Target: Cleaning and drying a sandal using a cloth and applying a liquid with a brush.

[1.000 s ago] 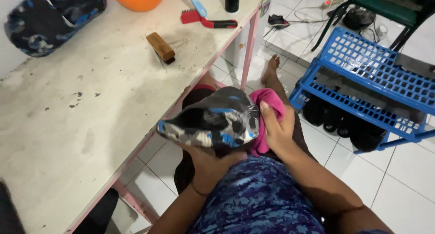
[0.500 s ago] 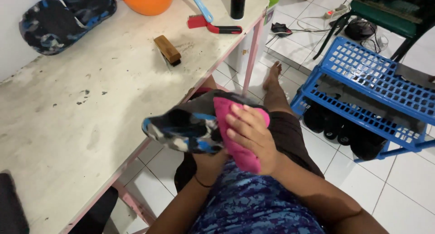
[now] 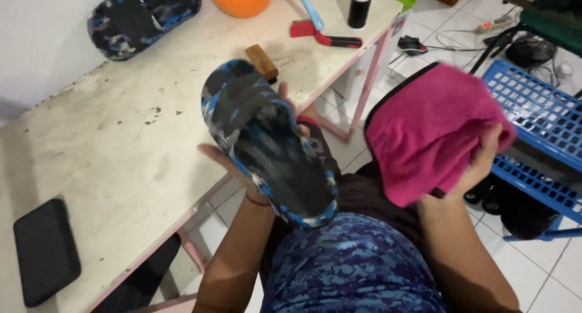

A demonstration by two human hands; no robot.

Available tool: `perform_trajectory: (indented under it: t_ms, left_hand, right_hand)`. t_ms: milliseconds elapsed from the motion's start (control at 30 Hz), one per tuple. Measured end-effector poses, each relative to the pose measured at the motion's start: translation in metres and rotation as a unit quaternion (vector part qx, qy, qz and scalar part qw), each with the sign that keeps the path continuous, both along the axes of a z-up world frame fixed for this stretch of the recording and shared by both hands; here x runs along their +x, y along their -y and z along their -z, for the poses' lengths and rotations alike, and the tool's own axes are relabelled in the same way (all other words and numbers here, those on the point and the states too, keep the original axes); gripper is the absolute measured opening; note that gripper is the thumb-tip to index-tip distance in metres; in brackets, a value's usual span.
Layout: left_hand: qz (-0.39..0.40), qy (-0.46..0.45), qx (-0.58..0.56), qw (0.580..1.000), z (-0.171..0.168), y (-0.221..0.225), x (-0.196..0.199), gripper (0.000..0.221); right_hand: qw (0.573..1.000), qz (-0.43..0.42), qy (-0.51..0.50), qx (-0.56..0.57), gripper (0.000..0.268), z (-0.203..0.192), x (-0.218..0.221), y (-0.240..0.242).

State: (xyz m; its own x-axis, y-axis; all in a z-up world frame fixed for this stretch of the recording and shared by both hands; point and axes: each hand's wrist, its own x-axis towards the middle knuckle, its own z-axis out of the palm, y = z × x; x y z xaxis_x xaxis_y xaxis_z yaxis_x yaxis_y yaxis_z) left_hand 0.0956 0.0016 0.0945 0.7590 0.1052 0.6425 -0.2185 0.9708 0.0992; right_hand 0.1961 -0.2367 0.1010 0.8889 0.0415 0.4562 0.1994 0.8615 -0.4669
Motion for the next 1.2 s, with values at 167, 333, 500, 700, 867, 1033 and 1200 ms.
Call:
perform_trajectory:
  t_ms: [167,333,500,700,867,1033,1200]
  left_hand:
    - [0.065,-0.004,-0.017,0.998,0.002,0.006,0.006,0.132]
    - [0.021,0.003,0.004,1.000,0.018,0.011,0.020,0.128]
    - [-0.039,0.001,0.031,0.999,0.044,0.021,0.030,0.122]
    - [-0.097,-0.013,0.050,0.994,0.087,0.029,0.016,0.117]
    - [-0.136,-0.014,0.071,0.988,0.122,0.029,-0.008,0.113]
    - [-0.167,-0.011,0.087,0.982,0.129,0.020,0.036,0.110]
    - [-0.213,0.004,0.109,0.971,0.141,0.015,0.058,0.106]
  right_hand:
    - [0.994,-0.020,-0.092,-0.061,0.046,0.000,-0.025,-0.022]
    - [0.941,-0.148,-0.296,-0.072,0.043,0.060,-0.005,-0.036]
    - [0.927,-0.128,-0.337,-0.108,0.040,0.060,-0.004,-0.038]
    - [0.948,-0.114,-0.283,-0.092,0.039,0.039,-0.020,-0.033]
    - [0.957,-0.092,-0.256,-0.099,0.037,0.050,-0.014,-0.027]
    - [0.967,-0.090,-0.232,-0.060,0.037,0.048,-0.008,-0.023]
    - [0.966,-0.058,-0.239,-0.075,0.041,0.042,0.003,-0.017]
